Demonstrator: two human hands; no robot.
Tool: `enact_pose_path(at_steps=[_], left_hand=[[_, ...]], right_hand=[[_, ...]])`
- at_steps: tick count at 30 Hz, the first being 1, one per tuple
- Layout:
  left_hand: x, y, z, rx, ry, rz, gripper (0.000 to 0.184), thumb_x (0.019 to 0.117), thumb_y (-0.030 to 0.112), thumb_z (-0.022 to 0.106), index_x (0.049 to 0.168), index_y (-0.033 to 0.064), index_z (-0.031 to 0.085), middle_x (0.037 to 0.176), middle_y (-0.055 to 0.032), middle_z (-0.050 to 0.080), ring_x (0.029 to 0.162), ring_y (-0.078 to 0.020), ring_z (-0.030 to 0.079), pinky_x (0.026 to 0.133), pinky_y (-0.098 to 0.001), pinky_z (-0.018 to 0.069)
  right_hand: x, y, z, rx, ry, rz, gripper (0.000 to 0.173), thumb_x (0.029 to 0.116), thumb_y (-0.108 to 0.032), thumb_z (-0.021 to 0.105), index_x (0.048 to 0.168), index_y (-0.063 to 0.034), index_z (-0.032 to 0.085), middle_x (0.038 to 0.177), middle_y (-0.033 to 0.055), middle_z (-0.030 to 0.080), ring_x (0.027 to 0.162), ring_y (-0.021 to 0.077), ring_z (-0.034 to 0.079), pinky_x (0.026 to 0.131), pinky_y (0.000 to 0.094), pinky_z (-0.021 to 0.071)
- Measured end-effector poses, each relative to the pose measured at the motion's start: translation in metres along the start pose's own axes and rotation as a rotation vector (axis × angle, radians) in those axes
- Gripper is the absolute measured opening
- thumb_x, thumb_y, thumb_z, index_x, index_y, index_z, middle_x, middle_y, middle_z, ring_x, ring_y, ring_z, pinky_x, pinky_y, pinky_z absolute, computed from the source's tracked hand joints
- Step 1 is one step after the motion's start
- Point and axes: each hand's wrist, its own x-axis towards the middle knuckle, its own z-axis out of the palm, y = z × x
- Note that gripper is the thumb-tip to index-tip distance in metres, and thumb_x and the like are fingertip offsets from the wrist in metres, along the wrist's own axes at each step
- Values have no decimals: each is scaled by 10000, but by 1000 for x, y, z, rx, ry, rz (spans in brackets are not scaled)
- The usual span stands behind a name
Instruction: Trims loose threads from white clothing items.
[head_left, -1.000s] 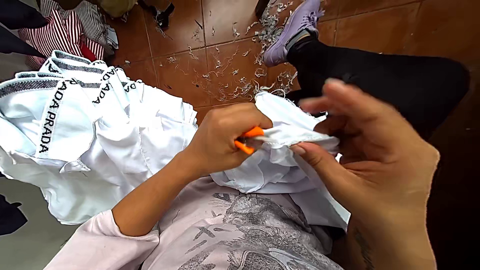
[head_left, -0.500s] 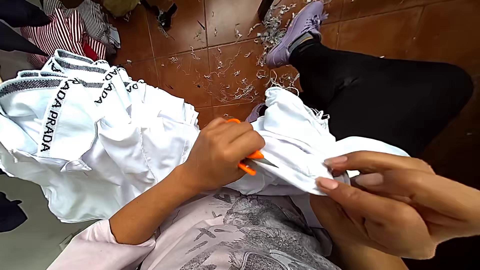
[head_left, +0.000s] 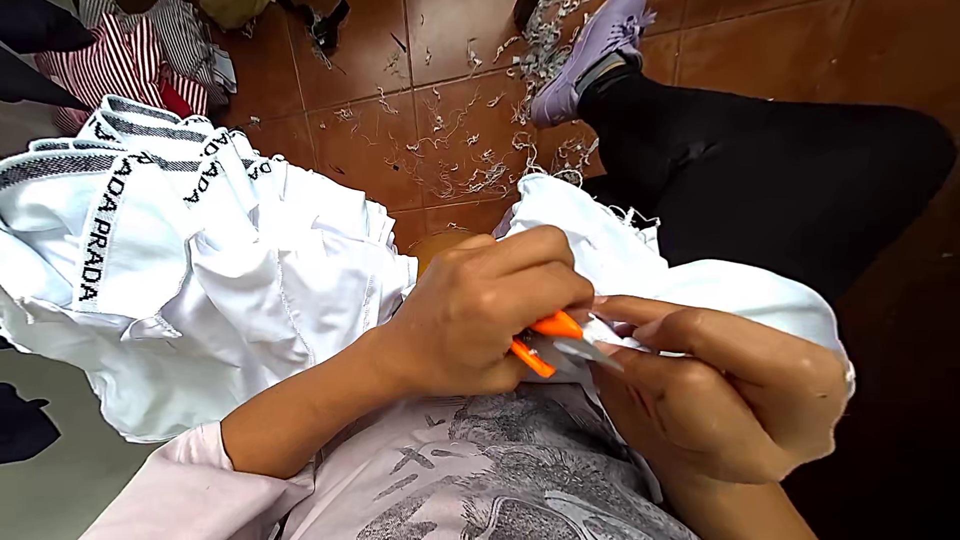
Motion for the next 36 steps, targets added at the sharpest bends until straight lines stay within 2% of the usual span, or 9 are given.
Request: enact_pose_path(at_steps=[2,5,9,12,16,23,31,34,36], left_hand=[[0,-4,-2,-44,47,-109,120,910,43,609,896,-37,699,869,-102,641,803,-115,607,683,-236,503],[0,-14,-9,-3,164,-213,132,950,51,607,944,-53,687,898,-97,627,805,-68,576,690,-180,478],[-1,-9,-16,-119,-9,-140,305,938,171,694,1114,-77,721,1002,-123,640,844,-71,570,721,-179,488],[1,-4,-5,-224,-110,-87,162,894,68,718,1010,-27,780,943,-116,645,858,-116,603,725,-224,512],[6,-7,-4,-153,-185,-56,84,884,24,686,904,-8,761,848,-92,665,798,-125,631,663,-245,500],[2,-12,-6,-119,-84,-213,82,901,22,668,946,-23,719,863,-68,630,796,-81,594,693,-205,493],[7,-15,-14,-133,-43,-243,99,941,46,645,944,-27,713,856,-55,623,793,-49,575,694,-173,478],[6,-18,-11,-36,66,-289,106,957,45,645,945,-29,720,862,-68,640,779,-51,586,691,-175,486],[4,-24,-12,102,141,-337,130,929,60,684,1018,-30,714,897,-85,633,775,-83,587,675,-201,492]], right_hand=[[-1,2,2,47,10,12,183,903,54,655,833,-26,506,975,102,555,973,193,647,892,354,598],[-5,6,0,63,9,39,173,897,51,656,849,-40,517,992,89,550,1023,185,644,918,350,595],[-6,6,-1,15,0,30,158,918,3,646,855,-56,514,1000,76,473,965,150,537,899,278,499],[-3,6,1,20,-2,0,209,919,-7,675,845,-56,486,998,84,470,945,151,534,871,273,496],[-5,6,4,9,-43,-60,230,938,-10,667,851,-62,461,1063,105,493,1005,187,544,901,306,496],[-6,12,7,119,-13,35,156,899,45,685,871,-28,551,1076,90,574,1105,173,624,984,339,559],[-2,15,4,211,-95,-30,157,942,40,630,832,-14,532,1044,137,677,1055,221,673,938,367,559],[-3,15,5,259,-76,-6,164,925,43,653,849,-29,527,1104,111,650,1112,210,657,977,381,561],[-5,16,5,251,-47,-8,170,908,47,675,866,-37,533,1132,97,612,1138,205,645,983,388,573]])
